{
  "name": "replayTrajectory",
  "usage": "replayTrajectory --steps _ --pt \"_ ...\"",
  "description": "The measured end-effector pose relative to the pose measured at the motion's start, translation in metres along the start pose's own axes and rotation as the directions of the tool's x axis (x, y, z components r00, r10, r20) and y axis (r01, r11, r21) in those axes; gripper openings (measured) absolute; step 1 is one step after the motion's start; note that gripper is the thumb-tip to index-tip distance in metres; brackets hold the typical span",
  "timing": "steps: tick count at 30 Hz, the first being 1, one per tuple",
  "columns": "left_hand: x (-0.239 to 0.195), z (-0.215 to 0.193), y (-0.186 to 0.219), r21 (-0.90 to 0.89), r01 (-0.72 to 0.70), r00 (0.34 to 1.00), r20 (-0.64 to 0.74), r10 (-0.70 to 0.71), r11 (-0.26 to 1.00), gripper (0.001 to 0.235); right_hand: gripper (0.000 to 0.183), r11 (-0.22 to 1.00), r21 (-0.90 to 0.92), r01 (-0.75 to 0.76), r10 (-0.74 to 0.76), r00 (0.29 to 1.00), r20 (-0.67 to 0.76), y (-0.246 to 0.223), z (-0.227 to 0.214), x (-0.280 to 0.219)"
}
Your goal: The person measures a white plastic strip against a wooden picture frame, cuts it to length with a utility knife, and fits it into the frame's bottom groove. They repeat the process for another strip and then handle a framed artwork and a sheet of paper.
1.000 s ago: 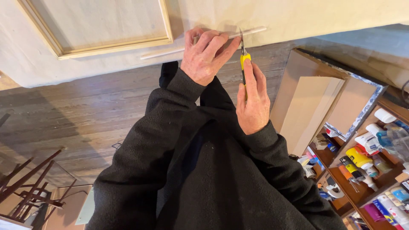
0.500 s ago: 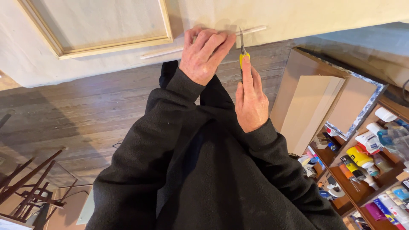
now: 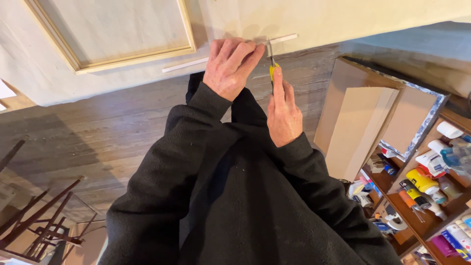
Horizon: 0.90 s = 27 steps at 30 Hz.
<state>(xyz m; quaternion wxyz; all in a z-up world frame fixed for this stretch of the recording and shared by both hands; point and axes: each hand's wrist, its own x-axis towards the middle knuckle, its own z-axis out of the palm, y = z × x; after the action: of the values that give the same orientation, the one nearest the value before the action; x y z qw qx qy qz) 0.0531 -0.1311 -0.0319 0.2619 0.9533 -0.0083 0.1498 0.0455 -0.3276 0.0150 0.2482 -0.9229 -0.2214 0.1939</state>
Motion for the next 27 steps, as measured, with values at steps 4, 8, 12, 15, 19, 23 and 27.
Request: replayTrajectory --steps 4,8,12,15,19,23,27 --pt "0.002 -0.005 0.001 0.005 -0.002 1.000 0.010 0.002 1.000 0.029 0.080 0.997 -0.080 -0.011 0.010 1.000 -0.008 0.004 0.007 -0.002" --pt "0.004 -0.005 -0.001 0.021 -0.019 1.000 -0.001 0.019 1.000 0.031 0.084 0.983 -0.182 -0.009 0.000 0.999 -0.049 0.005 0.012 -0.002" --pt "0.003 -0.006 0.002 0.010 -0.014 1.000 0.004 0.014 1.000 0.029 0.084 0.966 -0.257 -0.022 0.009 0.999 -0.051 0.005 0.015 -0.006" --pt "0.003 -0.005 -0.001 0.016 -0.017 1.000 0.000 0.017 1.000 0.029 0.086 0.953 -0.302 -0.025 0.001 0.997 -0.077 0.007 0.020 -0.004" --pt "0.002 -0.001 -0.001 0.024 -0.012 1.000 0.026 0.011 1.000 0.029 0.086 0.959 -0.280 -0.032 0.016 0.998 -0.059 0.010 0.019 -0.005" --pt "0.001 0.000 -0.002 0.037 -0.013 1.000 0.019 0.012 0.999 0.030 0.086 0.965 -0.262 -0.023 0.006 0.998 -0.065 0.008 0.018 -0.003" --pt "0.004 -0.005 0.000 0.004 -0.017 1.000 -0.001 0.017 1.000 0.029 0.086 0.973 -0.226 -0.038 0.029 0.999 -0.041 0.010 0.017 -0.004"
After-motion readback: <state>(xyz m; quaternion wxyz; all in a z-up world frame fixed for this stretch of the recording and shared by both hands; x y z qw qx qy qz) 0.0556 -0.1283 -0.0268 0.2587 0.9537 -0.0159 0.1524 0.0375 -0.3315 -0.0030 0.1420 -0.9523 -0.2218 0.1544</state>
